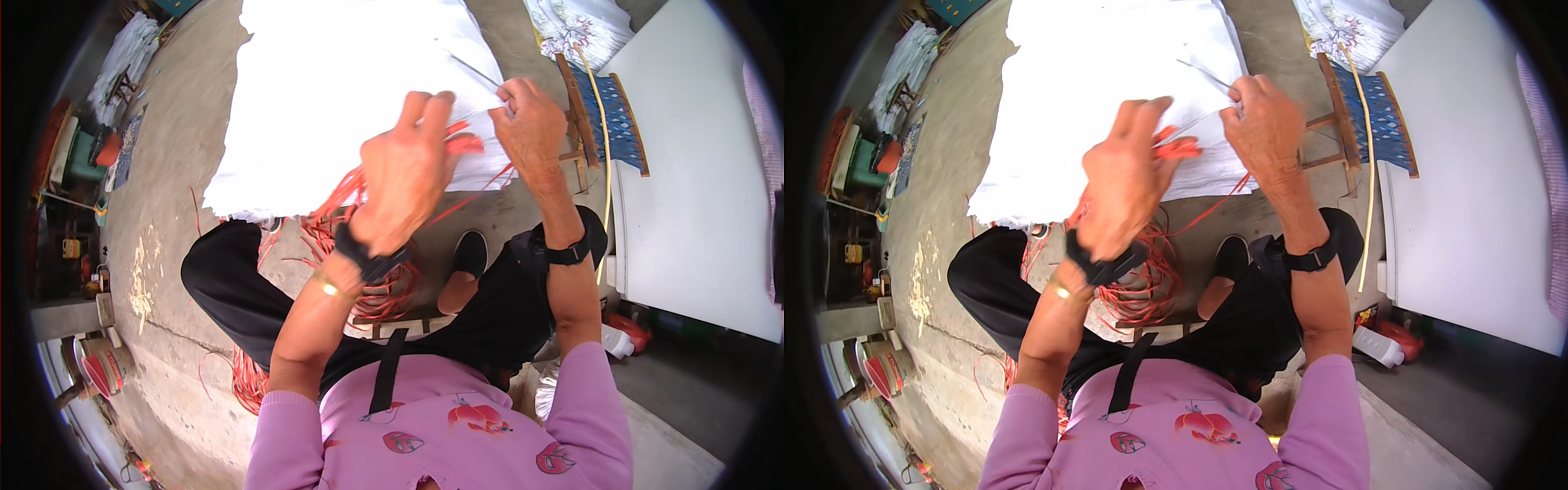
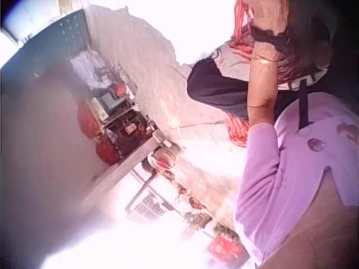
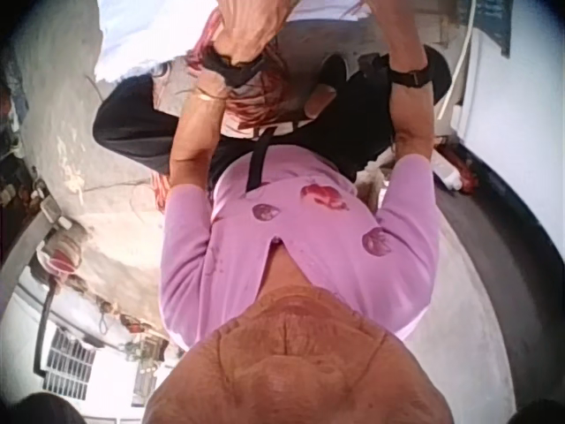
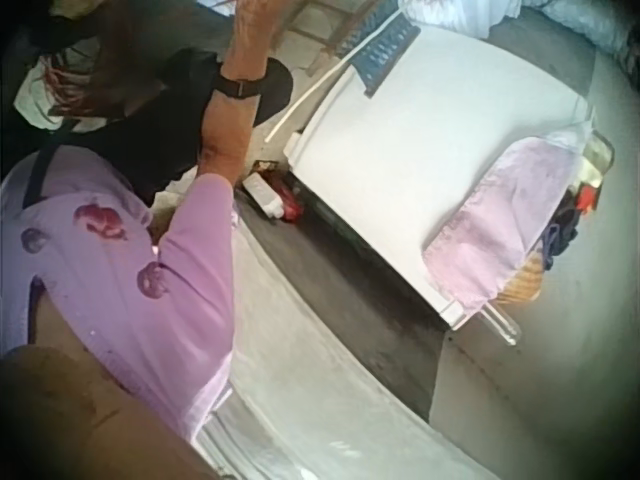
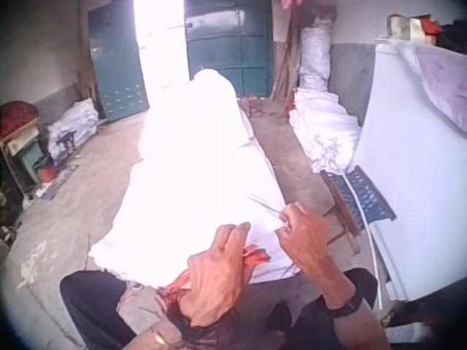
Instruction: Sewing red straps onto a white bulk bag using a large needle.
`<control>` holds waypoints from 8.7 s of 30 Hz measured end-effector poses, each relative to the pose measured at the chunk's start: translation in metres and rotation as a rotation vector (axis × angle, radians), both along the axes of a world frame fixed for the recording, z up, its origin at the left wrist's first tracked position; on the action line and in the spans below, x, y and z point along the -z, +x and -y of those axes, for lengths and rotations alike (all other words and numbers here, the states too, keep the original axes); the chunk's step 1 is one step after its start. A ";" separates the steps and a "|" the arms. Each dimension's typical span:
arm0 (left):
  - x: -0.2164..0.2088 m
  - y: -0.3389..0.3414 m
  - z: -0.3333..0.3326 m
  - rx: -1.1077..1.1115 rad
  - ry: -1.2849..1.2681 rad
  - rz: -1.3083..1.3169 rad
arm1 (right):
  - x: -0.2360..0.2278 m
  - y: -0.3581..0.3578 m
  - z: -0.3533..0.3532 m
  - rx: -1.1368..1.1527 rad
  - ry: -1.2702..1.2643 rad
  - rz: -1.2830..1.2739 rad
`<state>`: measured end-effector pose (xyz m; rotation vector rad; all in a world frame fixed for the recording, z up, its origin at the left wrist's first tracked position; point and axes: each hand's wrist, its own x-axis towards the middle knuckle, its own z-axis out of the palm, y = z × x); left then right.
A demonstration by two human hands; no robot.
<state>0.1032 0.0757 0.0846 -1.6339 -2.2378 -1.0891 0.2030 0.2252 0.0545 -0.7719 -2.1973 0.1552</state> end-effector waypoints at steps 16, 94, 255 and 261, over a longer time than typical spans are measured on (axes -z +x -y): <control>0.030 -0.036 -0.032 -0.117 0.249 0.651 | 0.006 -0.027 0.028 -0.270 -0.549 -0.250; 0.038 -0.078 0.054 -0.511 0.263 -0.143 | 0.004 -0.069 0.023 -0.429 -0.199 0.129; 0.043 -0.085 -0.008 -0.425 0.266 0.144 | 0.000 -0.124 0.025 -0.477 0.060 0.331; 0.026 -0.106 0.004 -0.326 0.050 0.055 | -0.004 -0.122 0.015 -0.489 -0.394 -0.022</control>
